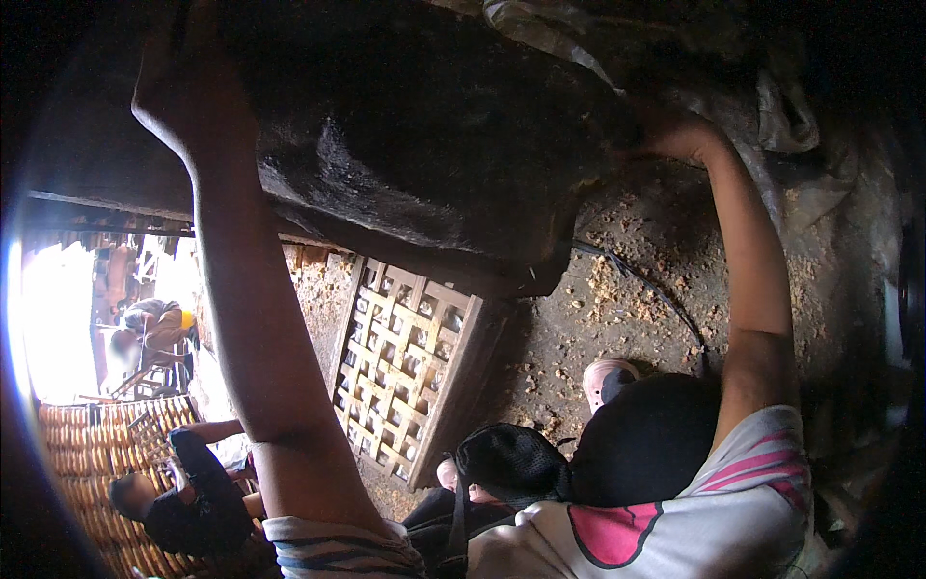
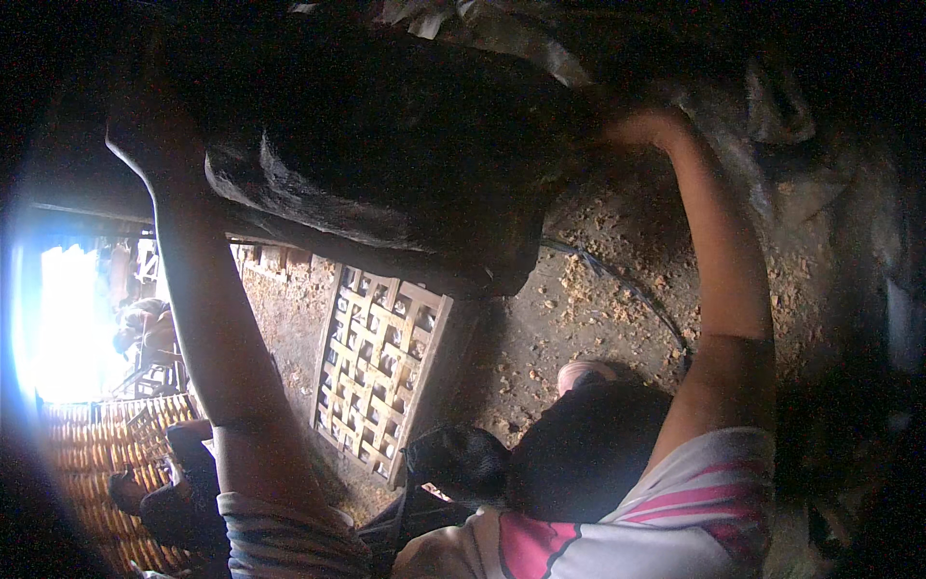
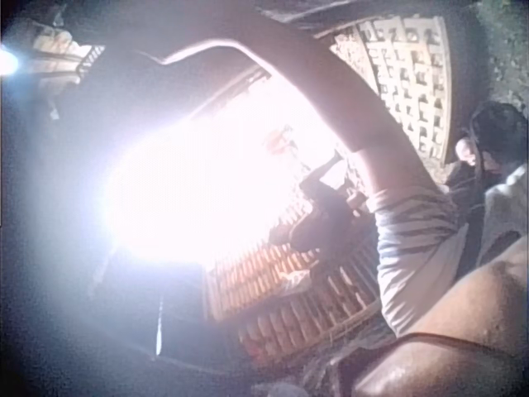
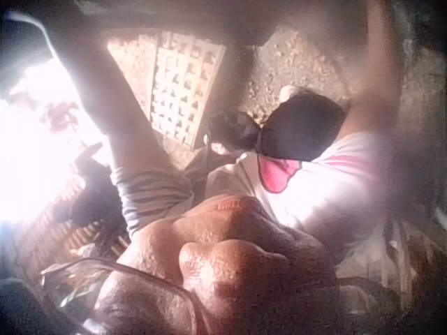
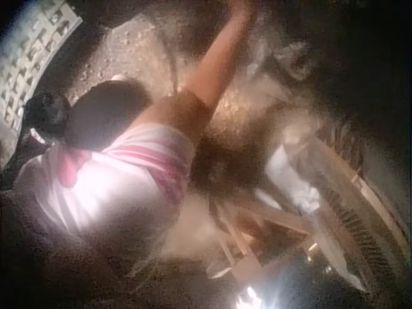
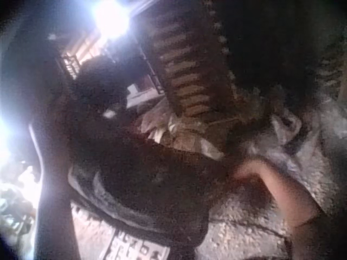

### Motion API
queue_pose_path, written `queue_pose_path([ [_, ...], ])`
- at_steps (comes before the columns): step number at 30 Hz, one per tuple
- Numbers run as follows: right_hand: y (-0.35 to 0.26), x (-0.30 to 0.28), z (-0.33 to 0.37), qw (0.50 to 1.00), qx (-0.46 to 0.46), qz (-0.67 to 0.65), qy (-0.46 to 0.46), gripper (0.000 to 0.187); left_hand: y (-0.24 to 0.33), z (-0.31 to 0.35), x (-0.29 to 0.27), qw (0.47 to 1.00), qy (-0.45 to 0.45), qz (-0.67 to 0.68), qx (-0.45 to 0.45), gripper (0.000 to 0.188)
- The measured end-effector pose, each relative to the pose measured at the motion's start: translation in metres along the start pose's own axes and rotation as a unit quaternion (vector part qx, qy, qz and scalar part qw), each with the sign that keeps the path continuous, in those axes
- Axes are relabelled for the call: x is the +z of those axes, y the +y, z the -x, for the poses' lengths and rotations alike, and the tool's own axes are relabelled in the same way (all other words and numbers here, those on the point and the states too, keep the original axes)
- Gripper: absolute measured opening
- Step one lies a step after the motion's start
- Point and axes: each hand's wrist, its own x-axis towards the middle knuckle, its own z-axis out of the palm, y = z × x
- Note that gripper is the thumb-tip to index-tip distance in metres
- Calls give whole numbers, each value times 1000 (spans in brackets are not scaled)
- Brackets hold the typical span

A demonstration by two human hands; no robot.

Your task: The person assembles a wooden lattice tray by hand, placing a plastic sheet inside, and then inserting small wooden sticks into the lattice openings. The person repeats this process with multiple trays, handling each one individually.

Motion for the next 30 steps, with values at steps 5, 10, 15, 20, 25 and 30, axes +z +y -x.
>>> queue_pose_path([
  [5,-22,-11,-19,984,129,-91,-81,64,2,16,-1,998,-5,21,-66,26],
  [10,75,4,18,977,198,-45,-60,68,-18,35,-8,990,-84,-3,-114,31],
  [15,74,-54,10,959,201,-188,70,68,-30,90,-20,953,-164,39,-251,32],
  [20,30,-67,14,916,141,-336,167,50,-65,173,-55,945,-259,-144,-136,32],
  [25,-36,-79,-3,964,48,-259,48,22,111,138,-46,939,-292,80,-164,54],
  [30,-85,-56,-34,960,-73,-268,21,16,196,111,-14,760,-291,534,-230,36],
])
